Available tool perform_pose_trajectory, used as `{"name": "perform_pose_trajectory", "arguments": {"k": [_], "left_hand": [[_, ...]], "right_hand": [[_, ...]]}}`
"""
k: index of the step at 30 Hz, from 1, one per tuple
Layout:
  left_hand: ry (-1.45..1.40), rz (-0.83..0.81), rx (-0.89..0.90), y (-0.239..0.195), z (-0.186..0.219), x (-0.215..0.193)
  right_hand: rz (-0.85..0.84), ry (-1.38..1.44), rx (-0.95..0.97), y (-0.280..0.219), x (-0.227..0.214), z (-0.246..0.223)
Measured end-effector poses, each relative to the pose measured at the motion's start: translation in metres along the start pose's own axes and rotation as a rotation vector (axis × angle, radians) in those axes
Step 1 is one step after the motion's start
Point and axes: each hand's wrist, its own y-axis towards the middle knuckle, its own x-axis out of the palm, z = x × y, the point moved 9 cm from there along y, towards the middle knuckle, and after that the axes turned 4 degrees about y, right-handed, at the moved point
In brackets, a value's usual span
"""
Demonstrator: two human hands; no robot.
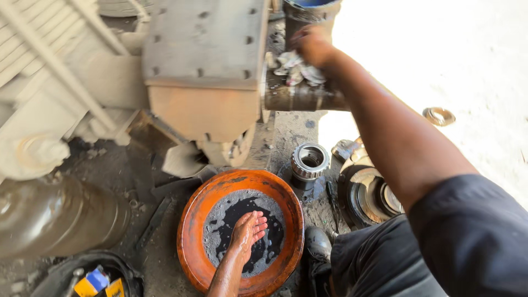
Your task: The person sits on the ground and cleans a metal bearing and a metal ring by hand in an orange basin filled with dark liquid. The person scrubs the parts, rinses them in the liquid, and places them on the ground next to the basin.
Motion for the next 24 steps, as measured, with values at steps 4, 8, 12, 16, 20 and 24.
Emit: {"name": "perform_pose_trajectory", "arguments": {"k": [4, 8, 12, 16, 20, 24], "left_hand": [[0.005, -0.015, -0.023, 0.005, -0.015, 0.003], [-0.032, -0.014, -0.064, 0.016, -0.022, 0.0], [-0.057, -0.025, -0.063, 0.025, -0.028, 0.001], [-0.045, -0.016, -0.051, 0.03, -0.027, 0.006], [-0.008, -0.017, -0.039, 0.02, -0.029, 0.007], [0.052, 0.008, -0.032, 0.014, -0.031, -0.002]], "right_hand": [[-0.336, -0.829, 0.203, 0.006, 0.051, 0.014], [-0.202, -0.876, 0.053, -0.045, 0.051, -0.07], [-0.057, -0.892, 0.013, -0.127, 0.07, -0.141], [0.486, -1.02, -0.791, -0.221, 0.092, -0.231], [0.122, -0.818, -0.926, -0.229, 0.097, -0.184], [-0.277, -0.224, -0.883, -0.225, 0.087, -0.137]]}}
